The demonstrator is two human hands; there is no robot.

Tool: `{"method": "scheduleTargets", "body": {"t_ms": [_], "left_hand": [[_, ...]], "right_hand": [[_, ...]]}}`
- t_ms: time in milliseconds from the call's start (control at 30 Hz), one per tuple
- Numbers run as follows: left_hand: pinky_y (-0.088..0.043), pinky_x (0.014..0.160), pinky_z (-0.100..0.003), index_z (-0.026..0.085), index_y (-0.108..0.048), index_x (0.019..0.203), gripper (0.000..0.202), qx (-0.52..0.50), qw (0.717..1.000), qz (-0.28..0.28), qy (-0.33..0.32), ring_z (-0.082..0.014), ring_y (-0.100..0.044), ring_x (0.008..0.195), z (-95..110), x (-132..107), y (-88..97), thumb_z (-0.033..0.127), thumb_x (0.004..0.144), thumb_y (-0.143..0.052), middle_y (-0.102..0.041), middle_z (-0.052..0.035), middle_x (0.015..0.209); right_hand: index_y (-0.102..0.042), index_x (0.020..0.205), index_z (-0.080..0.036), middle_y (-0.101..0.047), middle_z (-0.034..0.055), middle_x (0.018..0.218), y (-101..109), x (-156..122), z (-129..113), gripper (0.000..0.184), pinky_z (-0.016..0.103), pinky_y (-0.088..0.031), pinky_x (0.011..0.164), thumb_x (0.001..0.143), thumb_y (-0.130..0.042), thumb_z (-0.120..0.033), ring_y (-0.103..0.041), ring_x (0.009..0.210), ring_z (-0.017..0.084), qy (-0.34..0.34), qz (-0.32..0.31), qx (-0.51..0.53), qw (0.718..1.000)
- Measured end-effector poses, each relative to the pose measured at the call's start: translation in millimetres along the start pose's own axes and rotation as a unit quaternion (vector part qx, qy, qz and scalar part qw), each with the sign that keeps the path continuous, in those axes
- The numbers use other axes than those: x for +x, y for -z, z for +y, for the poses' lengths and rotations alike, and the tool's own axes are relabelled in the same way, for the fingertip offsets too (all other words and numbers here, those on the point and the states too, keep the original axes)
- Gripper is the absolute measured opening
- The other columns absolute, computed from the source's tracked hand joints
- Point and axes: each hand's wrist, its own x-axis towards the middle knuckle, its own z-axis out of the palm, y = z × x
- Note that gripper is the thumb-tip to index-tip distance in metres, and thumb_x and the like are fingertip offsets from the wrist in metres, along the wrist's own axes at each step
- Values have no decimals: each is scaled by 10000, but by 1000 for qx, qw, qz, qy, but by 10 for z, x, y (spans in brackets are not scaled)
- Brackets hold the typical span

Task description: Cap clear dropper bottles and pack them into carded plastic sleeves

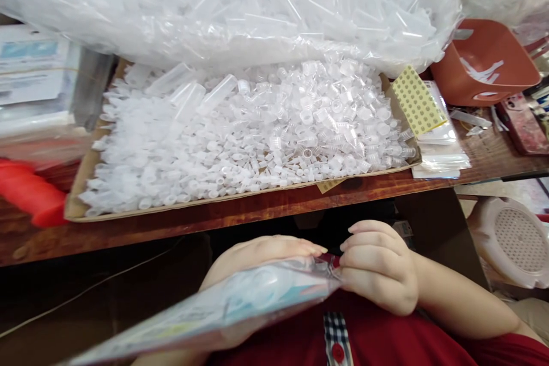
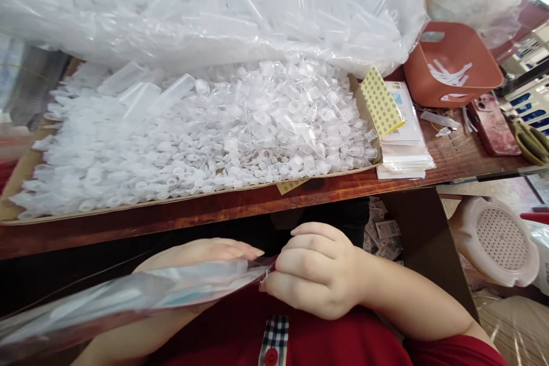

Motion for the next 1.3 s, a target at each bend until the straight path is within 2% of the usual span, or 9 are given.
{"method": "scheduleTargets", "body": {"t_ms": [133,267,367,600,767,933,1100,1200,1300], "left_hand": [[-548,747,-209,343,-773,965,252,-36,997,-44,-59,-183,-732,797,-16,12,13,217,752,-726,-794,40,936],[-562,728,-239,282,-801,912,182,-83,994,-11,-67,-228,-743,782,9,36,-23,334,746,-748,-802,-9,891],[-575,725,-268,267,-805,907,236,-130,989,-30,-63,-252,-752,773,4,64,-6,436,789,-687,-804,-40,866],[-567,770,-288,342,-756,1036,220,-121,980,-126,-95,-242,-748,859,-20,117,122,352,859,-625,-792,-22,974],[-555,782,-229,391,-729,1067,256,-71,988,-74,-119,-188,-745,869,-111,75,110,296,842,-651,-784,53,1009],[-530,870,-193,373,-717,1103,389,66,995,-37,-66,-169,-730,923,-174,-25,100,142,792,-690,-769,54,1072],[-540,900,-220,376,-694,1128,340,110,992,3,-67,-178,-724,950,-73,-91,39,212,833,-659,-749,78,1119],[-541,884,-178,343,-709,1097,307,136,984,76,-84,-153,-731,921,-25,-98,-53,205,825,-675,-763,87,1081],[-539,916,-208,325,-726,1061,280,148,968,176,-104,-159,-729,925,-18,-71,-136,211,807,-695,-770,80,1055]], "right_hand": [[-652,889,-160,-633,47,829,5,13,78,169,295,-545,789,933,-489,-148,-595,806,156,3,-3,88,996],[-648,936,-148,-630,62,803,18,31,104,203,284,-542,758,968,-451,-184,-593,802,152,-25,-39,147,988],[-645,925,-143,-624,64,799,38,53,98,149,269,-536,744,952,-515,-210,-603,799,142,-69,-67,169,981],[-636,877,-141,-607,52,763,44,97,70,141,270,-536,726,946,-531,-206,-588,771,135,-87,-80,188,975],[-627,880,-114,-609,56,780,44,61,23,78,300,-527,746,908,-566,-155,-557,769,143,-80,-63,117,988],[-626,952,-101,-585,63,853,74,-5,-46,138,322,-508,804,859,-534,-58,-528,836,163,-56,-48,23,997],[-632,936,-78,-550,82,941,95,-40,-111,176,334,-501,839,840,-491,-35,-520,867,178,-42,-51,-37,997],[-634,938,-71,-547,90,962,64,-35,-151,172,347,-507,841,822,-510,-39,-525,883,194,-49,-46,-47,997],[-638,914,-73,-564,88,936,5,-27,-186,147,343,-519,818,816,-531,-45,-539,863,195,-57,-37,-41,997]]}}
